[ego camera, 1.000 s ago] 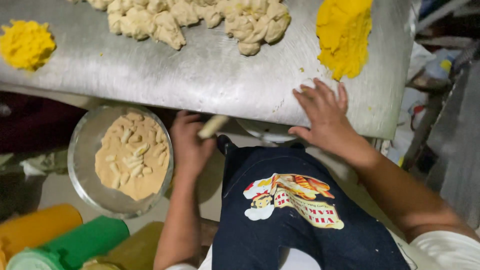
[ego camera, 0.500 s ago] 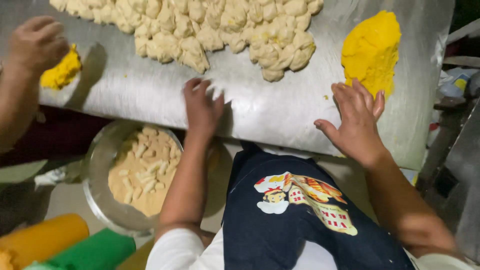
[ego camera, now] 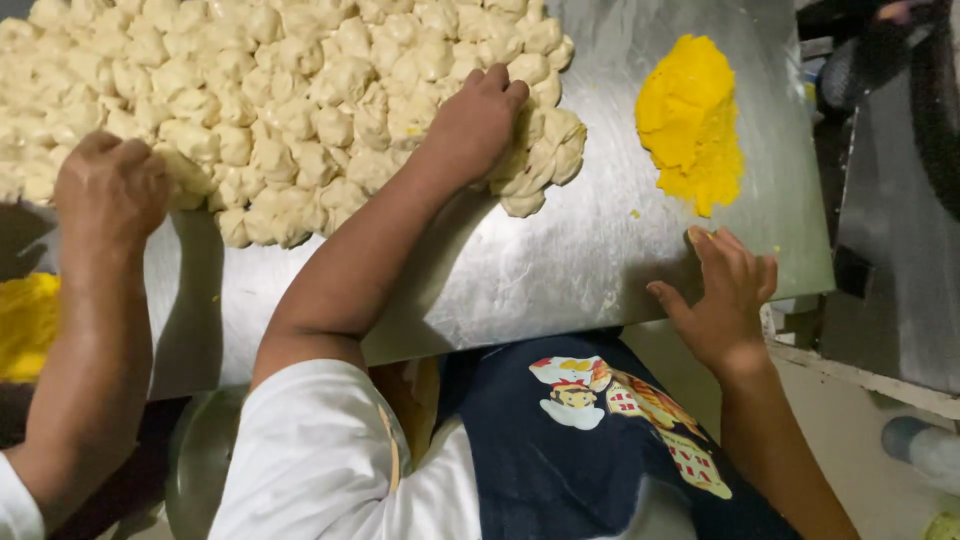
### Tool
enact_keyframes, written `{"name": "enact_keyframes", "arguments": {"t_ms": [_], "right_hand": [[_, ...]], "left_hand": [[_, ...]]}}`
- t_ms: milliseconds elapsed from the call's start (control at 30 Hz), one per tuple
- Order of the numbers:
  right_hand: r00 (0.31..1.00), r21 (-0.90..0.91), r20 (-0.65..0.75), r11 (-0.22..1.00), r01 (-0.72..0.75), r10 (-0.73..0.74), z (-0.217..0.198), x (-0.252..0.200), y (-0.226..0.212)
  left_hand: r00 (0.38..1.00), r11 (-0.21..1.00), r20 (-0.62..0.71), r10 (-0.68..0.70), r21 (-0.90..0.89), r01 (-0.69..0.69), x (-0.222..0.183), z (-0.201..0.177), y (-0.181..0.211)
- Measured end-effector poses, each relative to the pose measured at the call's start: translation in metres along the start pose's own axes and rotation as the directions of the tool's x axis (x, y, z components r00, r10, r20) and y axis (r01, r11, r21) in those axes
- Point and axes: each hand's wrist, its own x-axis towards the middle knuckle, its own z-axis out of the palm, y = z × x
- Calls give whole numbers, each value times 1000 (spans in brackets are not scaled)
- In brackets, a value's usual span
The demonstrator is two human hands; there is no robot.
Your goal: Filling and shaping small pieces of dough with a yellow paste on a bakery production table
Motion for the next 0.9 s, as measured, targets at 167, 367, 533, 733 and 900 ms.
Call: {"name": "enact_keyframes", "arguments": {"t_ms": [167, 367, 533, 733, 900], "right_hand": [[997, -13, -59, 998, 58, -59, -16, 3, 5], [976, 66, -138, 981, 180, -170, -20, 13, 45], [964, 67, -51, 963, 263, -260, -31, 29, 101], [890, 227, 1, 867, 444, -456, -41, 50, 97], [781, 603, -44, 607, 518, -623, -50, 61, 12]], "left_hand": [[977, 949, 89, -193, -235, 209, 5, -16, 12], [936, 962, -320, -142, -268, 55, -23, -89, 38], [893, 963, -372, -254, -177, 201, -56, -132, 93], [769, 924, -522, -370, -293, 245, -105, -168, 193], [735, 625, -266, -624, -734, 265, -109, -138, 221]]}}
